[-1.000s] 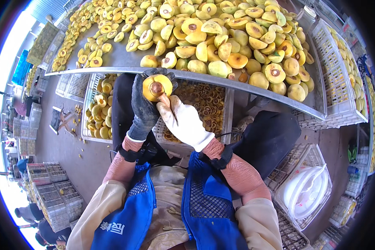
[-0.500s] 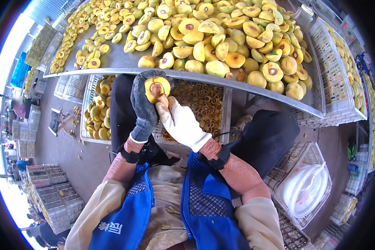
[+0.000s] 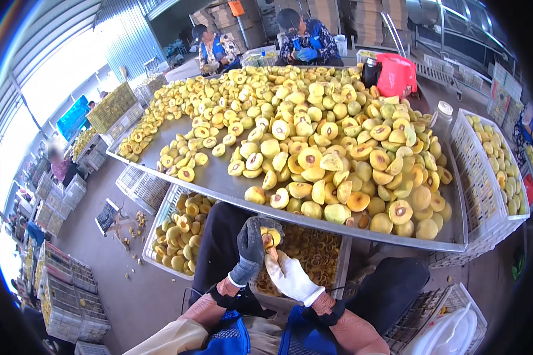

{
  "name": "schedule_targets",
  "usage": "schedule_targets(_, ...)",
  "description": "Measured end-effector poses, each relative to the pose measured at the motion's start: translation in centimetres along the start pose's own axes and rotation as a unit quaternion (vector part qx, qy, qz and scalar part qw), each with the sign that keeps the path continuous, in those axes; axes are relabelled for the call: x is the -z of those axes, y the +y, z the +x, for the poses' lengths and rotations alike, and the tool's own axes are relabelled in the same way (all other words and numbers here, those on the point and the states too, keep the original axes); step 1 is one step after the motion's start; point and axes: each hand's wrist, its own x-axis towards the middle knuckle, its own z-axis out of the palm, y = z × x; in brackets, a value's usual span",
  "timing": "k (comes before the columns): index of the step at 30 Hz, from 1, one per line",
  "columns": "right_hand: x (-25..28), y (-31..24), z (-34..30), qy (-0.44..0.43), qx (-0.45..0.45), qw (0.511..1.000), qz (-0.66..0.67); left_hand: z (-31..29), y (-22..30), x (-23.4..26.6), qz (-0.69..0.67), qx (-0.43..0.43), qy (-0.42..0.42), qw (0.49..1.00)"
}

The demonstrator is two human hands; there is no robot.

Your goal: The worker uses a specialized scooping tool to remove pits from peach halves and sorts them into crates.

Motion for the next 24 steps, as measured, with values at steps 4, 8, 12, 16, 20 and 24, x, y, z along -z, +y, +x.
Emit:
schedule_targets(4, 0.1, -1.1, 0.0, -0.073, -0.089, 0.973, 0.201, 0.9, 0.7, 0.0, 0.047, -0.075, 0.013, 0.996)
schedule_targets(8, 0.4, -1.1, 0.5, -0.080, -0.120, 0.965, 0.220, 1.2, -0.1, -0.2, -0.016, -0.020, 0.000, 1.000)
schedule_targets(12, 0.4, -0.3, 0.6, -0.088, -0.023, 0.980, 0.175, 1.2, -0.4, 0.2, 0.105, -0.121, -0.006, 0.987)
schedule_targets(16, 0.3, -2.3, -0.1, -0.095, -0.118, 0.947, 0.284, 1.0, -0.3, 0.4, 0.241, -0.262, 0.020, 0.934)
schedule_targets(20, 0.5, -2.3, -0.6, -0.109, -0.144, 0.949, 0.260, 1.1, -0.9, 1.2, 0.098, -0.108, -0.077, 0.986)
schedule_targets(24, 0.6, -3.3, -1.0, -0.120, -0.178, 0.933, 0.290, 1.9, -1.6, 1.7, -0.144, 0.052, -0.165, 0.974)
